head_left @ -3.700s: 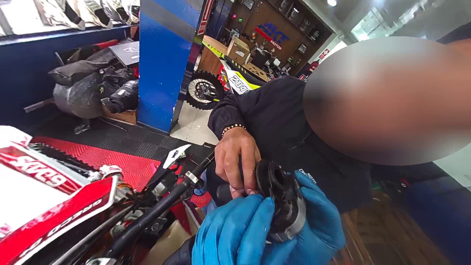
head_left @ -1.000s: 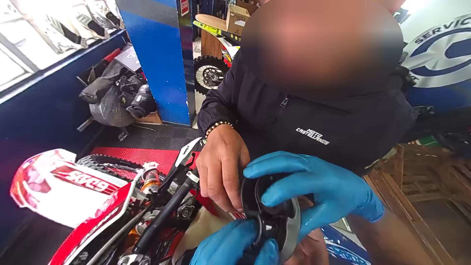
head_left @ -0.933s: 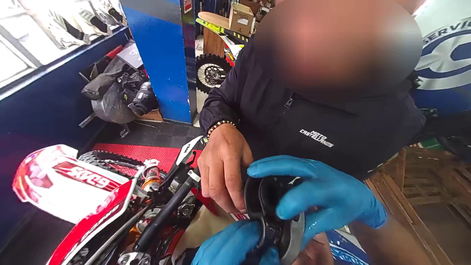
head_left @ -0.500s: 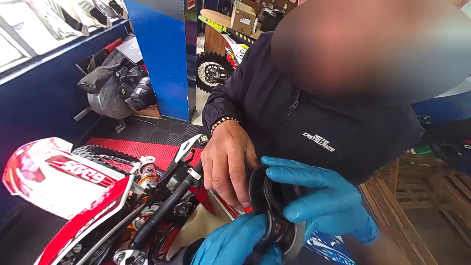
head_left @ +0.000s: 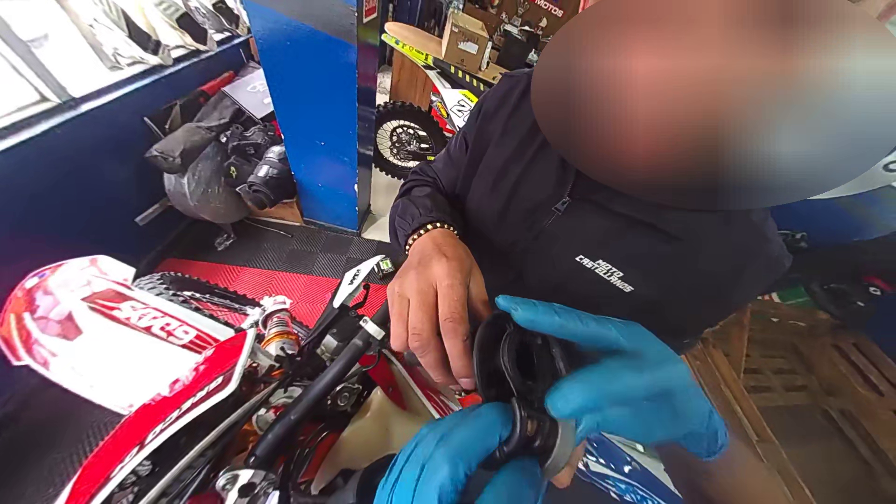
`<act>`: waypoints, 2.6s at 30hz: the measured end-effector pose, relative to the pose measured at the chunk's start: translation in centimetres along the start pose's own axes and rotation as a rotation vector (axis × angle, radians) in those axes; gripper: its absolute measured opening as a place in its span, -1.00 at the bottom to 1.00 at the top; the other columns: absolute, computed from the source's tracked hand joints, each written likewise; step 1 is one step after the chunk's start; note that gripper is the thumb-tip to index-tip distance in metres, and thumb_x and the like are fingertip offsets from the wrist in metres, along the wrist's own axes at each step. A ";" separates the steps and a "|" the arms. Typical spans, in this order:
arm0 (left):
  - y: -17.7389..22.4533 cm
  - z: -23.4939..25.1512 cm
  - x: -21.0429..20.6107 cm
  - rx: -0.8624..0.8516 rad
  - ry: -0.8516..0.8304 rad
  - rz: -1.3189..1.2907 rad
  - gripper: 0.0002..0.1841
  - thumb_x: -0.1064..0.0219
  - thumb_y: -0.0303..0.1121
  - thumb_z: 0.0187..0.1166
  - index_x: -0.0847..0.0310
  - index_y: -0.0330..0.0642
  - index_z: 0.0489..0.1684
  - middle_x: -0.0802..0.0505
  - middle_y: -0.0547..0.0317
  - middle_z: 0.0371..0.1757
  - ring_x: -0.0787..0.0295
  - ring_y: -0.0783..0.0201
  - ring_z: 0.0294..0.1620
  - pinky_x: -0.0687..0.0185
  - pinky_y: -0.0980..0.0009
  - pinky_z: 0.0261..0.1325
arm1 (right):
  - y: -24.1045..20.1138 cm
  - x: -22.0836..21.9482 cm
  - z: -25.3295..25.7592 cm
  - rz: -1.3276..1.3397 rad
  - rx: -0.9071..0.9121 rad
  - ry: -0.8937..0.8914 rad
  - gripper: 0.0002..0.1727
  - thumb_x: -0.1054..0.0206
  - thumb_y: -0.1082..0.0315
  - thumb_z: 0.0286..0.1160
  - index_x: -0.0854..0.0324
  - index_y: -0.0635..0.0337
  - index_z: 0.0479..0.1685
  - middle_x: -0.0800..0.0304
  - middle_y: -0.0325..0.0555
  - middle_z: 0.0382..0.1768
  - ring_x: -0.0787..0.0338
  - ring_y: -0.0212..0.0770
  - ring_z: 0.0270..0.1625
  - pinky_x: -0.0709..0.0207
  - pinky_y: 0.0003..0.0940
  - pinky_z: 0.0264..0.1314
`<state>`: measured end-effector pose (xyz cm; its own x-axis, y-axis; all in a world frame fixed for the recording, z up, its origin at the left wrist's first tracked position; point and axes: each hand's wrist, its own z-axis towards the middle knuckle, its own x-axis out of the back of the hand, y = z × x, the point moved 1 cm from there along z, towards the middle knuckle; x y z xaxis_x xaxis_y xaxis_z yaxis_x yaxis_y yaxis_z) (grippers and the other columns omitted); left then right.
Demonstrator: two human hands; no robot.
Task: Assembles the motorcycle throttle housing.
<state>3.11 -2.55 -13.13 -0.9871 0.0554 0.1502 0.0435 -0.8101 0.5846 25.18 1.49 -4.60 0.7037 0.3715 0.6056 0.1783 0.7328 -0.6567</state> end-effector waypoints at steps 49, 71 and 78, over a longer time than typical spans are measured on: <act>0.3 2.3 2.1 0.084 0.024 0.413 -0.53 -0.32 -0.05 0.64 -0.54 0.01 0.47 -0.78 0.22 0.28 -0.68 0.47 0.30 -0.61 0.52 0.34 | 3.8 0.9 3.1 0.084 0.022 -0.010 -0.29 -0.63 0.04 0.24 -0.59 0.44 0.24 -0.74 0.12 0.28 -0.66 -0.15 0.45 -0.52 -0.25 0.57; -3.5 9.1 8.3 0.354 -0.026 0.004 -0.81 -0.30 -0.34 0.72 -0.76 -0.15 0.10 -0.87 0.32 -0.22 -0.85 0.48 -0.34 -0.87 0.53 -0.30 | 1.2 -5.2 7.9 -0.318 -0.078 0.298 -0.56 0.19 0.33 0.89 -0.55 0.31 0.40 -0.69 -0.14 0.10 -0.67 -0.55 0.12 -0.57 -0.65 0.20; -4.1 8.5 7.8 0.269 0.134 0.006 -0.82 -0.27 -0.39 0.71 -0.72 -0.19 0.09 -0.85 0.28 -0.17 -0.79 0.47 -0.27 -0.76 0.54 -0.24 | 2.1 -5.4 7.6 -0.092 -0.065 0.232 -0.37 -0.30 0.58 0.51 -0.32 0.37 0.64 -0.64 0.01 0.39 -0.75 -0.40 0.27 -0.70 -0.56 0.28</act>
<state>-3.43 6.21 -7.60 -0.9975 -0.0405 0.0580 0.0706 -0.6259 0.7767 16.53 5.33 -5.84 0.8200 0.1589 0.5498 0.2874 0.7164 -0.6357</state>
